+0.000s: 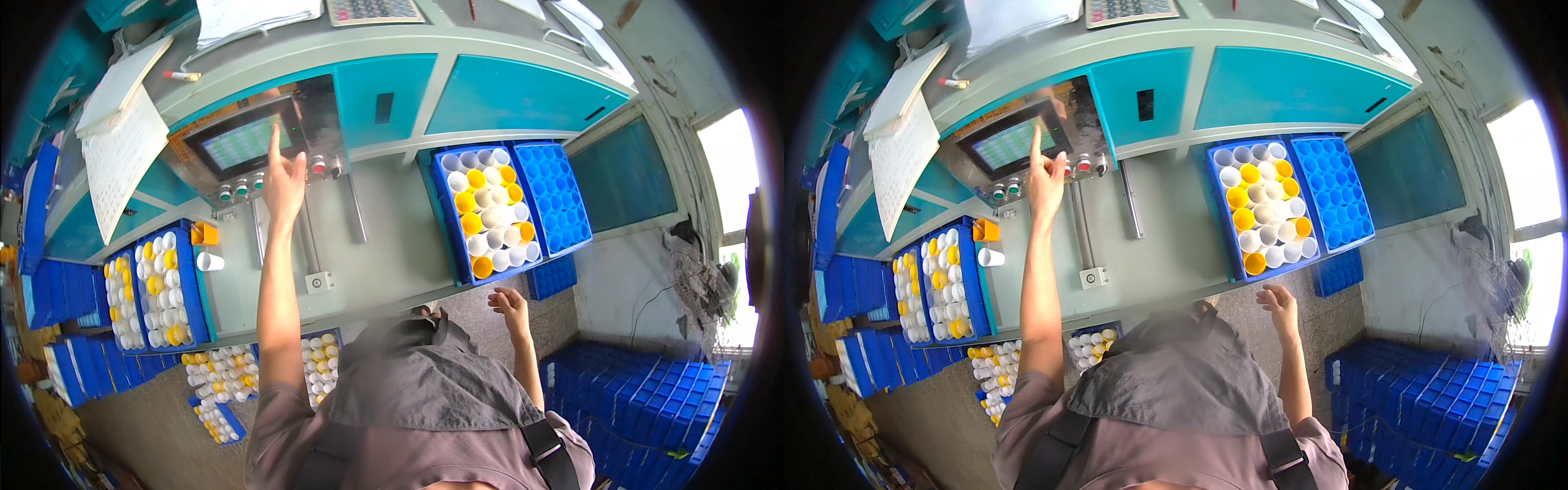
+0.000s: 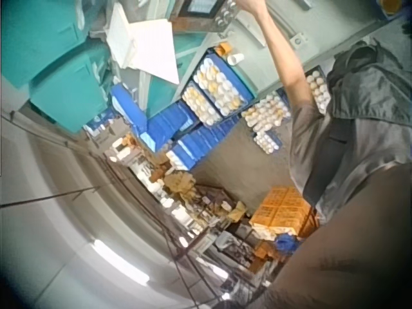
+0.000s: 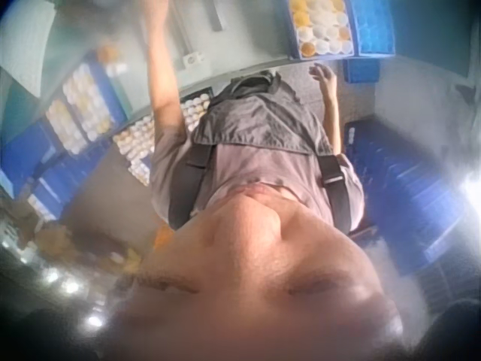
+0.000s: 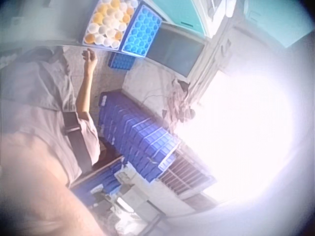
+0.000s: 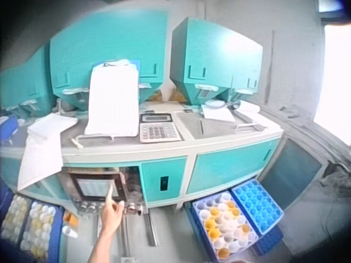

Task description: The person walks through a warehouse, then sorts white and yellow plastic caps from blue trays into a larger blue bin. They repeatedly pick up caps by hand and place them into the bin.

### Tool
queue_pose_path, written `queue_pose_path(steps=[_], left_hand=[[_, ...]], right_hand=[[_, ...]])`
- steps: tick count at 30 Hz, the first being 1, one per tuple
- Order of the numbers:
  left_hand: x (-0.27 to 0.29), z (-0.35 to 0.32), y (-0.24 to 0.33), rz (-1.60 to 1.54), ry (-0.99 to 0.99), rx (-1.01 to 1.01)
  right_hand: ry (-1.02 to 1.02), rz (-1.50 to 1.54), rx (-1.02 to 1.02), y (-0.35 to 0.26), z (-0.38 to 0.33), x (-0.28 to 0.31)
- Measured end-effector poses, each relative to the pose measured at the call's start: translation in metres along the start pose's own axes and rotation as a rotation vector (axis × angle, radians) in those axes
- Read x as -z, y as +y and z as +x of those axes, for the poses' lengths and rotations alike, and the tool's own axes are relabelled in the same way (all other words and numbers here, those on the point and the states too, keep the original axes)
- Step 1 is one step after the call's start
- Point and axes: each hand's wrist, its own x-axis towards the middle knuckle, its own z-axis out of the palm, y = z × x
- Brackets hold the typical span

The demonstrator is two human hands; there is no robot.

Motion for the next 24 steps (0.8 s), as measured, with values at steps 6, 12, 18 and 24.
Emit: queue_pose_path(steps=[6,12,18,24], left_hand=[[-0.023,-0.047,0.004,-0.108,0.149,-0.061],[-0.058,-0.152,-0.002,-0.006,-0.086,0.093],[-0.044,-0.174,-0.016,0.346,-0.03,0.214],[-0.043,-0.148,-0.03,0.221,0.013,0.241]], right_hand=[[0.055,0.042,-0.126,0.051,0.035,0.022],[0.069,0.569,-0.622,0.12,0.105,0.064],[0.228,0.885,-0.558,0.128,0.167,0.076],[0.119,0.906,-0.39,0.101,0.135,0.076]])
